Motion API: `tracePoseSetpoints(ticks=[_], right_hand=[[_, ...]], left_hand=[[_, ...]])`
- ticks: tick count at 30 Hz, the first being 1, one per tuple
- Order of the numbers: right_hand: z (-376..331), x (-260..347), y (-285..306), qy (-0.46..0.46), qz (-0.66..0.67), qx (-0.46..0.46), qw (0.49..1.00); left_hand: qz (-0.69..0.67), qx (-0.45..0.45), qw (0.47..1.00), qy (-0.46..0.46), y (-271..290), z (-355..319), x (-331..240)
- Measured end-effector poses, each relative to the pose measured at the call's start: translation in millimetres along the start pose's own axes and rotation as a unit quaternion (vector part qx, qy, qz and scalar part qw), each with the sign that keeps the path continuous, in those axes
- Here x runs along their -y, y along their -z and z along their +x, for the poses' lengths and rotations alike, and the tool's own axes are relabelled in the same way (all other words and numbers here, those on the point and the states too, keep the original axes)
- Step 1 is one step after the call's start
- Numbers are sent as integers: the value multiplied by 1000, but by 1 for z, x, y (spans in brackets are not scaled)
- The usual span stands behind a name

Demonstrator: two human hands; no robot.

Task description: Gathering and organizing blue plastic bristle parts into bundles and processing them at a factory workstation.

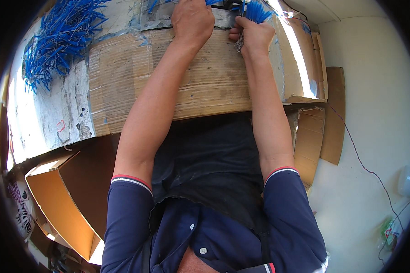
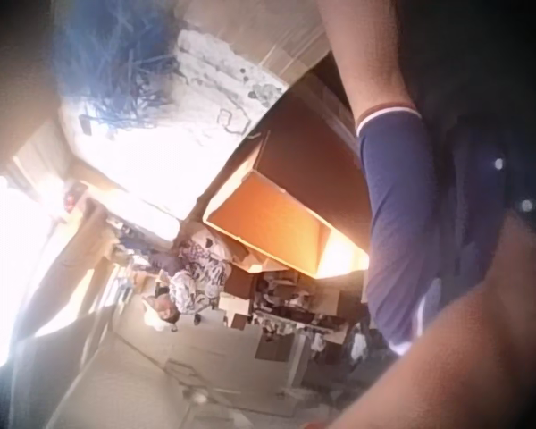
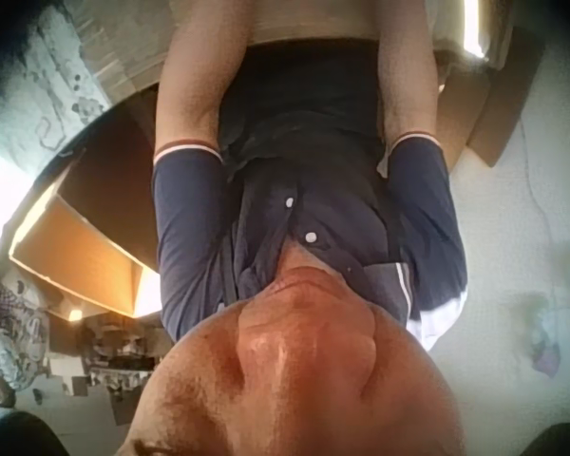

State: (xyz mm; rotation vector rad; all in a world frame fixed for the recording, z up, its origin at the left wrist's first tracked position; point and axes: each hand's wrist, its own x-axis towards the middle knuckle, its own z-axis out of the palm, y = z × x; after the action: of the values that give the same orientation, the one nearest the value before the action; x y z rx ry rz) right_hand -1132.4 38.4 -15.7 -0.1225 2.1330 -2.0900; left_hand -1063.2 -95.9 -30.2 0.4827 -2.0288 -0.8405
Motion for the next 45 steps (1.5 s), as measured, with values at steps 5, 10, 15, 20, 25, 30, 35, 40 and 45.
tracePoseSetpoints(ticks=[5,10,15,20,25,30,35,40,45], right_hand=[[-3,-3,6,12,11,8,1000],[-7,-6,13,20,88,18,996],[-11,-2,21,13,35,14,999],[-19,-1,20,36,-20,2,999],[-15,1,13,37,-74,-13,997],[-14,1,3,47,-80,-13,996],[-15,5,-4,27,-99,-29,994],[-15,2,-9,31,-99,-56,993],[-14,-1,-12,40,-66,-60,995]], left_hand=[[21,9,998,-66,-7,-2,5],[21,11,998,-53,-11,-3,6],[50,83,993,-67,-8,-3,7],[87,93,989,-78,-10,-2,7],[95,81,991,-48,-8,-3,4],[55,12,994,94,-8,2,6],[36,-2,996,86,-9,0,8],[15,-2,995,99,-7,1,4],[39,-106,994,0,-7,2,11]])
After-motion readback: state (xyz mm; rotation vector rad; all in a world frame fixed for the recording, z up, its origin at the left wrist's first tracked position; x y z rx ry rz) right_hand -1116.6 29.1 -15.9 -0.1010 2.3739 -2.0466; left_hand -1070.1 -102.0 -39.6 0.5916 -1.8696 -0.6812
